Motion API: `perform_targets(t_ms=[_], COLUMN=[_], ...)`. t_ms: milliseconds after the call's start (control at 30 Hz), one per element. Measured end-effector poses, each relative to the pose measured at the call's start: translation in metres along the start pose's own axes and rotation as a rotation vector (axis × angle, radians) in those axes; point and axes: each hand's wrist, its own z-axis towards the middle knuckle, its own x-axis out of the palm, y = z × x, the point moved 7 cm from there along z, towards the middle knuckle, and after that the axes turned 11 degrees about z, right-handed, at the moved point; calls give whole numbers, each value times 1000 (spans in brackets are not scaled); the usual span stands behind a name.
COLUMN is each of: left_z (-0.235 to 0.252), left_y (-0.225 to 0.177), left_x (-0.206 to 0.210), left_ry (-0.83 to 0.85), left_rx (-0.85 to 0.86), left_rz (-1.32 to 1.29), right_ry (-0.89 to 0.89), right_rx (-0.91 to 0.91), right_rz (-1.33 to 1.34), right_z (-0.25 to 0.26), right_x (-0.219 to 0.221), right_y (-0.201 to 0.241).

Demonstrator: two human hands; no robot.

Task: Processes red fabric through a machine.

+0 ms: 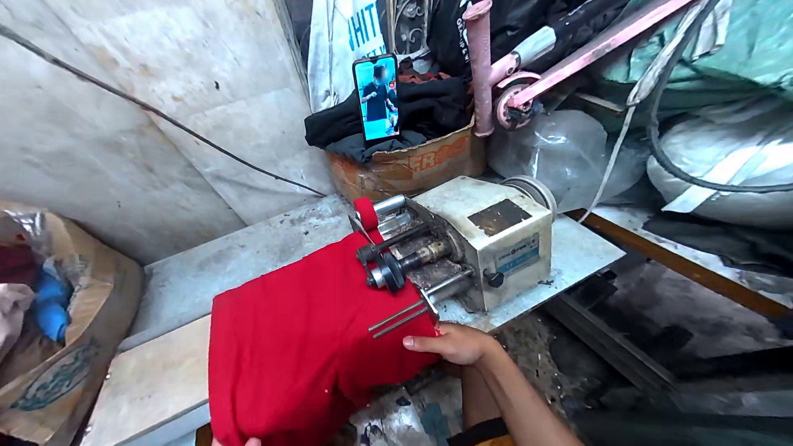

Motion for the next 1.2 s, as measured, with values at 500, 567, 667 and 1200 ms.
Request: perform_targets(t_ms=[500, 567, 667, 1200], left_z=[16, 16, 11, 12], left_y=[-33, -31, -33, -32], left_x=[34, 32, 48, 50], left_ry=[-34, -83, -30, -29], left_rx=[-60, -80, -139, -111], left_rz=[4, 82, 263, 286], right_ry=[-1, -5, 8, 16], right_rx=[-3, 1, -9, -22], right_rz=[-17, -15, -14, 12], right_z=[1, 1, 2, 2], right_x=[1, 2, 0, 1], right_y=[3, 2, 2, 2])
